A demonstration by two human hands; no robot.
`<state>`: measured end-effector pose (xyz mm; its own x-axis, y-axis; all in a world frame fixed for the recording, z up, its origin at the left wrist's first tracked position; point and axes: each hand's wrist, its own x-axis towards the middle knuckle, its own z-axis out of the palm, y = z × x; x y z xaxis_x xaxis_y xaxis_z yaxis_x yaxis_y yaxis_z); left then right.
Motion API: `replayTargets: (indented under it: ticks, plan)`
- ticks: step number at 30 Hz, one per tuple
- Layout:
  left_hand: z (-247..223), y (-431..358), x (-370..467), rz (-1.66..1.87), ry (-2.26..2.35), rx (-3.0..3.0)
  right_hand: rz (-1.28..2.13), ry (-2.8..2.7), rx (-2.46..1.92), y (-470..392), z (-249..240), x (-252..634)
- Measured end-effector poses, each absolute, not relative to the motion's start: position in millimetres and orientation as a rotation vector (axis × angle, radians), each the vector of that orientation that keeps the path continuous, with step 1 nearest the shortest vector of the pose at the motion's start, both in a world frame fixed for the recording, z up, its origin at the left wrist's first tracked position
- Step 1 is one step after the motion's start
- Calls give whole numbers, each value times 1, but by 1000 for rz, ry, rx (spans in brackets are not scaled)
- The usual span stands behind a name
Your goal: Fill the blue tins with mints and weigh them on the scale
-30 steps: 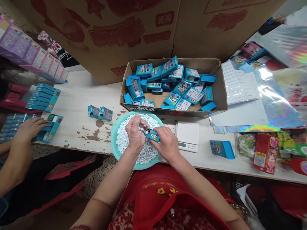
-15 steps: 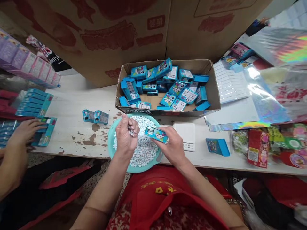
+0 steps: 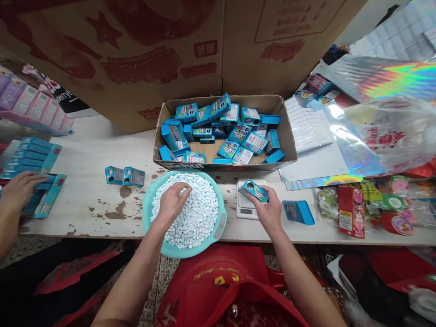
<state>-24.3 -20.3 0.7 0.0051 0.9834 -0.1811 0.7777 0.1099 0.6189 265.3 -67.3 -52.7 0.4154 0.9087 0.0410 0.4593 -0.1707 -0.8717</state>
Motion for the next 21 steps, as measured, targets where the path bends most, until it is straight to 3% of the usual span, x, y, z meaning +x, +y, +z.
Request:
replayTargets:
  ticks: [5,13,17,21]
  plan:
    - [22,38,9,585,1714,1984,593,-1221,-1803,-61,-91,282]
    - [-24,157,81,-391,1274,2051,320,-1284,-1798,-101,-74,293]
    - [-44,172,91,-519,1142,2077,308,-1248,-1851,-125,-64,310]
    - [-30,168,77,-404,1262,2234,287,-1240,-1855,-131,-48,317]
